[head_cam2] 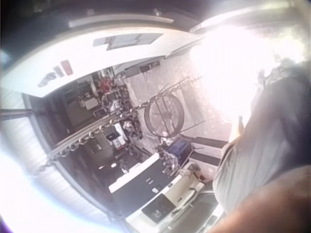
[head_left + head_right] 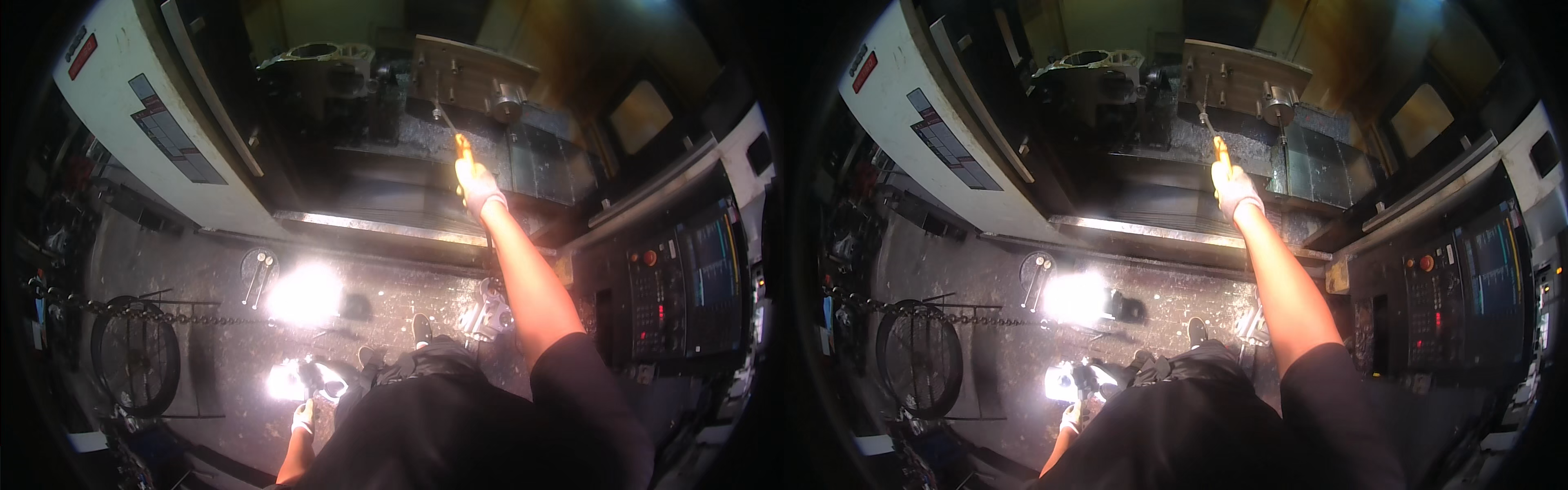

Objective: The person carries several metal engine components across a workshop, places one into a CNC milling machine, uses an air gun to clean the workpiece and the machine interior, and سپس uses a wrench to secure the component onto the machine's worktable.

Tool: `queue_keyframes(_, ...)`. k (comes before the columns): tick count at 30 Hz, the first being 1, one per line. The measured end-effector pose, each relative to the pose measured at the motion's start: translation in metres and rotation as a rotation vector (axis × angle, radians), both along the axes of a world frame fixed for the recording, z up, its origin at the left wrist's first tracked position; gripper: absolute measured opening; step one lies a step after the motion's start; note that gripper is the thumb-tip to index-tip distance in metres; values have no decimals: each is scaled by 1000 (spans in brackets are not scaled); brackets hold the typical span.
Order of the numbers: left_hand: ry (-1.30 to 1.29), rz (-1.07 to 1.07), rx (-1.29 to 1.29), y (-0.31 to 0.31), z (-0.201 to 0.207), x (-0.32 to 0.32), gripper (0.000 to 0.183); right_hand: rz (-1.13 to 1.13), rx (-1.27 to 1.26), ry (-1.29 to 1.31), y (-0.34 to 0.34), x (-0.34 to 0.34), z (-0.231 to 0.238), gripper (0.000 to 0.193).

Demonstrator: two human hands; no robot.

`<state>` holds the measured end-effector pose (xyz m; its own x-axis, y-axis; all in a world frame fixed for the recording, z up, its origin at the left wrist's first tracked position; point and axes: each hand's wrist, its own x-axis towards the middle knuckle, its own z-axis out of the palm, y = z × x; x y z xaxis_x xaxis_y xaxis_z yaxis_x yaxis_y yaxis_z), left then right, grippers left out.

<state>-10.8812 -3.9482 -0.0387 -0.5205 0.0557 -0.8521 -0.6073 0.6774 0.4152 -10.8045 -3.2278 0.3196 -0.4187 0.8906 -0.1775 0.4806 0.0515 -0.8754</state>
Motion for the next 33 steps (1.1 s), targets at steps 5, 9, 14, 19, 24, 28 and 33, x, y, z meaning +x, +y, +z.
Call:
queue_keyframes(5, -21, 72, 42, 0, -8, 5, 58, -14, -63, 150, -44, 50, -11, 50)
queue_keyframes(9, -75, 38, 75, 27, 7, 1, 60, -198, -122, 194, -41, 95, -24, 52)
queue_keyframes(14, -45, 96, 123, 59, 34, -6, 62, -194, -263, 109, -48, 120, -36, 60)
queue_keyframes(19, 2, 13, 94, 85, 43, -16, 63, -250, -91, 295, -40, 109, -9, 59)
queue_keyframes(24, 22, -69, 113, 78, 22, -29, 58, -114, -115, 325, -2, 44, 27, 47)
queue_keyframes(28, 5, -237, -37, 117, 58, -23, 54, 21, -48, 224, 13, 33, 27, 47)
queue_keyframes(33, -23, -111, 14, 112, 41, -15, 54, -82, -200, 146, -22, 96, 24, 52)
